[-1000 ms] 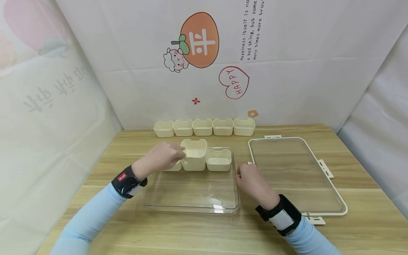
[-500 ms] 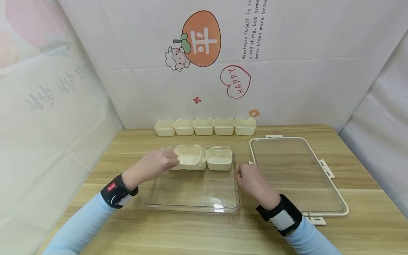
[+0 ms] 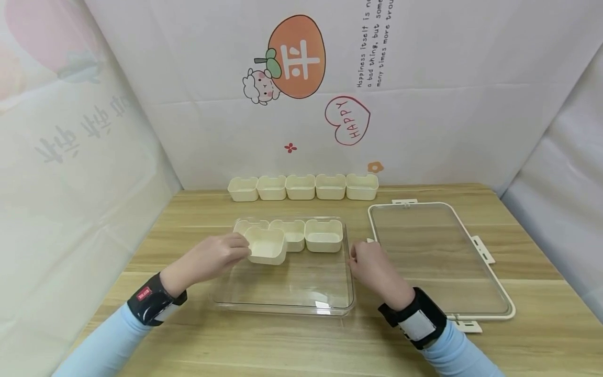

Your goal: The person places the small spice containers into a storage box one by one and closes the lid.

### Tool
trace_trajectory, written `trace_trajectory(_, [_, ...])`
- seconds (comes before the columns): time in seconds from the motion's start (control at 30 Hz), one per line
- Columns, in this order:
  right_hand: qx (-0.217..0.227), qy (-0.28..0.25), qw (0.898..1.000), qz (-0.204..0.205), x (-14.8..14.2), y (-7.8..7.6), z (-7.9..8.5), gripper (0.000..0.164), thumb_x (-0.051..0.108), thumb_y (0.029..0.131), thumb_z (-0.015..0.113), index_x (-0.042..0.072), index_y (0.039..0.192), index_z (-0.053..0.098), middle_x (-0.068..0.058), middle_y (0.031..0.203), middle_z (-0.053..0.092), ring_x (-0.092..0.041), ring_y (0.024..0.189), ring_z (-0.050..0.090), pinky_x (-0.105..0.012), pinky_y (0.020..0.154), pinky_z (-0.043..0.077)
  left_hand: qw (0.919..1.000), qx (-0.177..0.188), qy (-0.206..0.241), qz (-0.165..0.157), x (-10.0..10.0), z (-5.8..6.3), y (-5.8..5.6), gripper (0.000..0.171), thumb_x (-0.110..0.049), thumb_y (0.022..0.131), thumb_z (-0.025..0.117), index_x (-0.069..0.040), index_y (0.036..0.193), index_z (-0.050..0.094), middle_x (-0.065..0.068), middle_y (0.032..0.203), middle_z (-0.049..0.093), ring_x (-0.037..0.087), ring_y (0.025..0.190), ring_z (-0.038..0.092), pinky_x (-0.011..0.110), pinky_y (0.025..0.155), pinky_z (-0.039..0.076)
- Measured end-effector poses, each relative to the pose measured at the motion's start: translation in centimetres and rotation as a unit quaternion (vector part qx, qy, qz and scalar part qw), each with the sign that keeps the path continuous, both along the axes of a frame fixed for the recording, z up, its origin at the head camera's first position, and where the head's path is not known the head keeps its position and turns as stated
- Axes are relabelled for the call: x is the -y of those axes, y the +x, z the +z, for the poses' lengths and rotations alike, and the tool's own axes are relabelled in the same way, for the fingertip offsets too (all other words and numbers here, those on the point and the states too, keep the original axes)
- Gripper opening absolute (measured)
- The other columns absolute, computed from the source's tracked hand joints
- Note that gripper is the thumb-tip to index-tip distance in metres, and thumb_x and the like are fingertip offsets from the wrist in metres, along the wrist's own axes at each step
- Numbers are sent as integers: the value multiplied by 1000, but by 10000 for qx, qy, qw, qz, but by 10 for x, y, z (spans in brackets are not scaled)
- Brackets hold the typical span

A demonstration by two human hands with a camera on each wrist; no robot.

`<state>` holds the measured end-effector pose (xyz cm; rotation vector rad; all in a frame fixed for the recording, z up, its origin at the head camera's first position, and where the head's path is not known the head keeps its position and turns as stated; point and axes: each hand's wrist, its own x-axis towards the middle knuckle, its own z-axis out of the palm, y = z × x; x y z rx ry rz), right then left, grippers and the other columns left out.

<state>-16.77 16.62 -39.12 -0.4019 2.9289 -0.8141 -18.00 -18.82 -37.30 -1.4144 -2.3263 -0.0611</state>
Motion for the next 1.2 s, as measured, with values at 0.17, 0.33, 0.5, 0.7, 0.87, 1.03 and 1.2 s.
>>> trace_trajectory(0.17, [46,-21,10000,-21,0,0,0,4,4,85,61,0,84,62,1,62,63,-11,57,55,-26,50,43,10000,-27,7,44,5,-6,6,17,-1,84,63,-13,72,61,-6,75,54,6,70,50,16,56,43])
trace_trajectory(0.33, [95,-28,9999,-21,-1,0,1,5,5,86,60,0,86,61,2,62,63,-11,57,55,-26,51,43,10000,-3,77,-39,7,-9,11,17,-1,83,65,-13,71,61,-6,72,52,6,69,49,16,58,43])
trace_trajectory(0.5, [152,-59,9999,-43,-1,-1,3,6,4,86,60,-1,87,61,1,63,63,-11,59,56,-26,52,43,10000,20,73,-4,9,-13,13,16,-1,81,67,-12,71,62,-6,72,51,6,69,47,15,59,43])
trace_trajectory(0.7, [177,8,9998,-35,0,0,3,6,5,86,60,0,87,62,1,63,63,-12,58,54,-26,51,43,9998,114,106,95,14,-22,14,14,1,77,70,-11,71,64,-5,72,53,7,68,48,16,58,44])
trace_trajectory(0.87, [226,-72,9997,-34,1,3,1,5,4,86,60,0,87,61,1,62,63,-11,57,55,-26,50,43,9991,280,80,297,19,-28,17,12,-1,77,68,-11,71,65,-4,72,56,6,66,51,17,59,46])
trace_trajectory(1.03, [212,-119,9997,-56,1,2,0,5,4,86,60,-1,87,61,0,63,64,-11,58,56,-26,51,44,9977,410,50,538,24,-29,20,12,-2,78,69,-11,70,65,-5,71,55,5,63,48,16,56,44])
trace_trajectory(1.2, [185,-149,9997,-69,0,1,0,6,4,86,60,-1,88,61,-1,64,64,-11,58,56,-26,50,44,9971,338,41,681,27,-30,19,14,-2,75,70,-12,67,63,-6,66,50,4,60,41,14,51,38])
